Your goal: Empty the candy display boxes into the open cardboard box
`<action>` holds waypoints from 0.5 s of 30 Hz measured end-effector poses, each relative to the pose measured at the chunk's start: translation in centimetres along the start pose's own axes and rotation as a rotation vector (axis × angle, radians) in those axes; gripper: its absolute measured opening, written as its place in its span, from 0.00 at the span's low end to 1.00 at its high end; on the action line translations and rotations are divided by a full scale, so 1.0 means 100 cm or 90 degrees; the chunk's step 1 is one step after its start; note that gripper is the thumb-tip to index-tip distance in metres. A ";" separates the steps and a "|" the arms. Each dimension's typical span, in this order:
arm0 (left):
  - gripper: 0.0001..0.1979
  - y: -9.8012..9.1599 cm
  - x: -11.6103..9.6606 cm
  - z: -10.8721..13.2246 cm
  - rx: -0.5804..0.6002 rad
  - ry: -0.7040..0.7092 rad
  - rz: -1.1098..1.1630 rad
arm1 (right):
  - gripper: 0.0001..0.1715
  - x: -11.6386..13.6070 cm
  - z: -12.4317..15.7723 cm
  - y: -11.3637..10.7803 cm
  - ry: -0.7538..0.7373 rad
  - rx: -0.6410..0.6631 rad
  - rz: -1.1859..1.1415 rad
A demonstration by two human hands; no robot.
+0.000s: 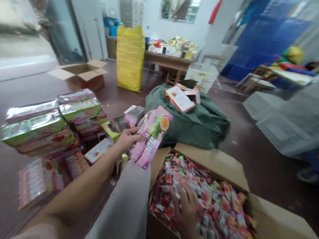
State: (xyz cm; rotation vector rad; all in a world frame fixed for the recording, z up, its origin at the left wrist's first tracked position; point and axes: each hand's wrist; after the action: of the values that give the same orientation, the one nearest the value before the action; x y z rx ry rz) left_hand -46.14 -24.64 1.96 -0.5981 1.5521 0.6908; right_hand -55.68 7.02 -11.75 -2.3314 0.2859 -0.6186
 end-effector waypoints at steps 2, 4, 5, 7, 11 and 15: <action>0.33 0.042 -0.013 0.014 0.091 0.070 -0.188 | 0.21 0.014 -0.039 -0.035 -0.043 -0.053 -0.014; 0.32 0.080 -0.011 0.031 0.198 0.102 -0.345 | 0.22 0.023 -0.062 -0.065 -0.093 -0.057 0.013; 0.32 0.096 -0.005 0.040 0.260 0.091 -0.379 | 0.21 0.025 -0.068 -0.076 -0.112 -0.030 0.031; 0.32 0.119 0.012 0.056 0.367 0.039 -0.384 | 0.15 0.024 -0.066 -0.090 -0.125 0.053 0.070; 0.35 0.139 0.044 0.071 0.441 -0.074 -0.345 | 0.17 0.013 -0.038 -0.096 -0.124 0.187 0.116; 0.22 0.133 0.055 0.064 0.378 -0.309 -0.184 | 0.13 0.004 -0.017 -0.103 -0.109 0.222 0.072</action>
State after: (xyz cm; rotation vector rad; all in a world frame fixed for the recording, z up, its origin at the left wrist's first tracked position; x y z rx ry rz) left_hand -51.92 -10.79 -2.70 -0.1755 1.1027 0.1160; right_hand -55.87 13.48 -3.56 -2.0015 0.2100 -0.3758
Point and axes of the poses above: each hand's wrist, its own z-axis away from the middle knuckle, its own y-axis out of the palm, x = y × z, and after that the axes turned 9 degrees about y, right-handed
